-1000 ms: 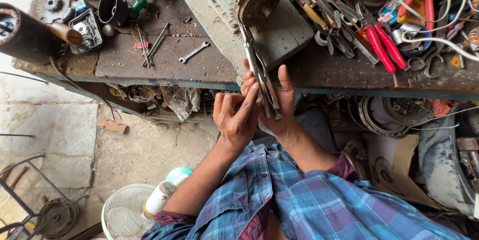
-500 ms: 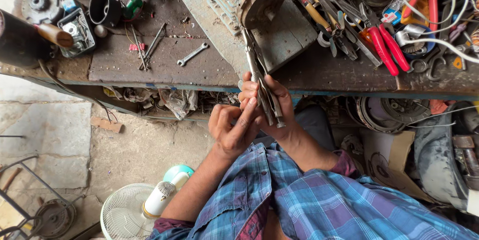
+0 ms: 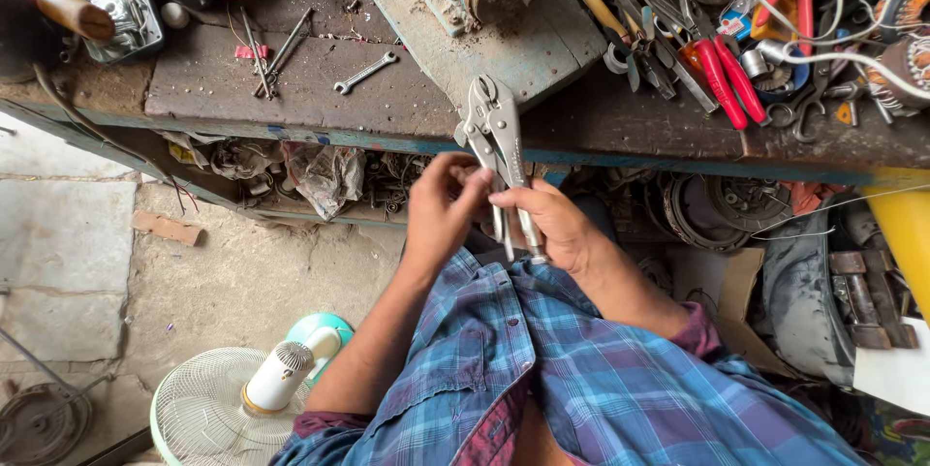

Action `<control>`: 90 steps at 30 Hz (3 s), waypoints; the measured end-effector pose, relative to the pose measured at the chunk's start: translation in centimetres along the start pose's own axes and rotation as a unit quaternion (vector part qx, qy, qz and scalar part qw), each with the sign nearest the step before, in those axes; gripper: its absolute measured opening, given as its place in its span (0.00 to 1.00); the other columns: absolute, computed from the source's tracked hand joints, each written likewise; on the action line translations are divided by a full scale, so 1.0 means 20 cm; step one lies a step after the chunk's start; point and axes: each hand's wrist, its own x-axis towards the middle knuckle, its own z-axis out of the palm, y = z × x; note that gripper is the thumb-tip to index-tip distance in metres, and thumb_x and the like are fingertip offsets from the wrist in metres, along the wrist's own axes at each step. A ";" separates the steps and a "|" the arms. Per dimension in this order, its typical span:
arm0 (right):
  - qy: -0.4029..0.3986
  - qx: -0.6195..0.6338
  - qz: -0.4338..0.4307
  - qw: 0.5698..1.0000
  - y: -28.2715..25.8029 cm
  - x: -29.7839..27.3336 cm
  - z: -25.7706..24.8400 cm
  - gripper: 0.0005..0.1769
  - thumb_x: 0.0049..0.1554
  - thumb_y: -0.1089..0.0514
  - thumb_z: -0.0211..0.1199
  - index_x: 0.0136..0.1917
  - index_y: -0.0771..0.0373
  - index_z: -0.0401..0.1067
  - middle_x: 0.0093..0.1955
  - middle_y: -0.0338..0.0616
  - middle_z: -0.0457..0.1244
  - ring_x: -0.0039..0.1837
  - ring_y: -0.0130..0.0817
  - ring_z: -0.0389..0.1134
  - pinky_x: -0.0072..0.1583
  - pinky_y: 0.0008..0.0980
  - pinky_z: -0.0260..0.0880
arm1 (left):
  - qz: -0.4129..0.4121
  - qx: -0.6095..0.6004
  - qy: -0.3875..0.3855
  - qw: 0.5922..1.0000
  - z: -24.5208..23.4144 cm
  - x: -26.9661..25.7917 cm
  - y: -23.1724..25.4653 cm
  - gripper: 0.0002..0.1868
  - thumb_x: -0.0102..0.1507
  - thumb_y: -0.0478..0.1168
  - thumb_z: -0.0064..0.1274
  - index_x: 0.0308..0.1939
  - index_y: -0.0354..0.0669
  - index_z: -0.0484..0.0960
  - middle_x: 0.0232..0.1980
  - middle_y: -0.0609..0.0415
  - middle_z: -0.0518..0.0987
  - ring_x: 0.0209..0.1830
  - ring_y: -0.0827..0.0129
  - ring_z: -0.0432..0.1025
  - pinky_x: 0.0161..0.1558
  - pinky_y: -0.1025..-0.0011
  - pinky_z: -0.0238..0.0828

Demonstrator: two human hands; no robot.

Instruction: The person uses pliers to grip and adjust a metal component on a workbench. They repeatedly reposition the pliers and apply pressure to the part, occasionally switching grip orientation. The person also briefly handles a red-handled tool before returning to the pliers.

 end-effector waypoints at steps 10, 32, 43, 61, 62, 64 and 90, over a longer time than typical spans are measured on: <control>0.084 -0.502 -0.239 0.827 -0.05 0.04 -0.08 0.15 0.59 0.63 0.62 0.59 0.66 0.72 0.46 0.41 0.69 0.48 0.20 0.69 0.50 0.25 0.72 | -0.195 -0.411 -0.154 0.877 0.27 -0.05 -0.27 0.23 0.74 0.53 0.47 0.61 0.37 0.73 0.45 0.55 0.76 0.40 0.72 0.73 0.40 0.71 0.77; 0.138 -0.555 -0.212 0.793 -0.43 -0.17 0.03 0.12 0.66 0.54 0.64 0.54 0.67 0.74 0.33 0.34 0.60 0.33 0.19 0.55 0.33 0.27 0.55 | -0.055 -0.240 -0.073 0.967 0.55 0.08 -0.38 0.23 0.73 0.52 0.49 0.35 0.35 0.74 0.28 0.58 0.71 0.27 0.75 0.63 0.30 0.72 0.60; 0.205 -0.800 -0.301 0.477 -0.57 -0.07 0.10 0.18 0.68 0.49 0.66 0.54 0.69 0.74 0.36 0.60 0.68 0.40 0.58 0.72 0.43 0.52 0.70 | -0.136 -0.544 -0.136 0.817 0.95 0.36 -0.38 0.26 0.77 0.62 0.41 0.38 0.44 0.74 0.27 0.69 0.61 0.23 0.82 0.54 0.26 0.77 0.53; 0.223 -0.829 -0.249 0.448 -0.62 -0.08 0.20 0.20 0.67 0.48 0.66 0.52 0.71 0.74 0.34 0.60 0.67 0.38 0.57 0.72 0.39 0.51 0.70 | 0.018 -0.370 -0.161 0.915 0.83 0.26 -0.41 0.21 0.72 0.53 0.47 0.47 0.36 0.77 0.38 0.54 0.82 0.34 0.74 0.77 0.37 0.76 0.70; 0.228 -0.836 -0.252 0.431 -0.61 -0.08 0.19 0.20 0.67 0.48 0.67 0.53 0.70 0.74 0.34 0.60 0.67 0.38 0.58 0.72 0.38 0.51 0.70 | 0.011 -0.355 -0.137 0.925 0.86 0.25 -0.42 0.20 0.72 0.52 0.48 0.48 0.34 0.78 0.38 0.54 0.82 0.35 0.75 0.75 0.38 0.75 0.71; 0.236 -0.845 -0.254 0.408 -0.59 -0.07 0.19 0.18 0.68 0.49 0.66 0.53 0.69 0.74 0.35 0.60 0.68 0.38 0.58 0.72 0.39 0.51 0.70 | -0.003 -0.322 -0.086 0.943 0.91 0.26 -0.42 0.20 0.72 0.49 0.51 0.50 0.32 0.81 0.38 0.53 0.82 0.35 0.75 0.72 0.39 0.74 0.73; 0.316 -0.827 -0.211 0.415 -0.44 0.24 -0.04 0.31 0.62 0.44 0.69 0.59 0.77 0.70 0.58 0.73 0.62 0.42 0.52 0.74 0.40 0.40 0.77 | -0.152 -0.621 -0.176 0.748 1.02 0.35 -0.38 0.21 0.71 0.46 0.51 0.61 0.33 0.73 0.55 0.46 0.79 0.52 0.63 0.74 0.54 0.62 0.74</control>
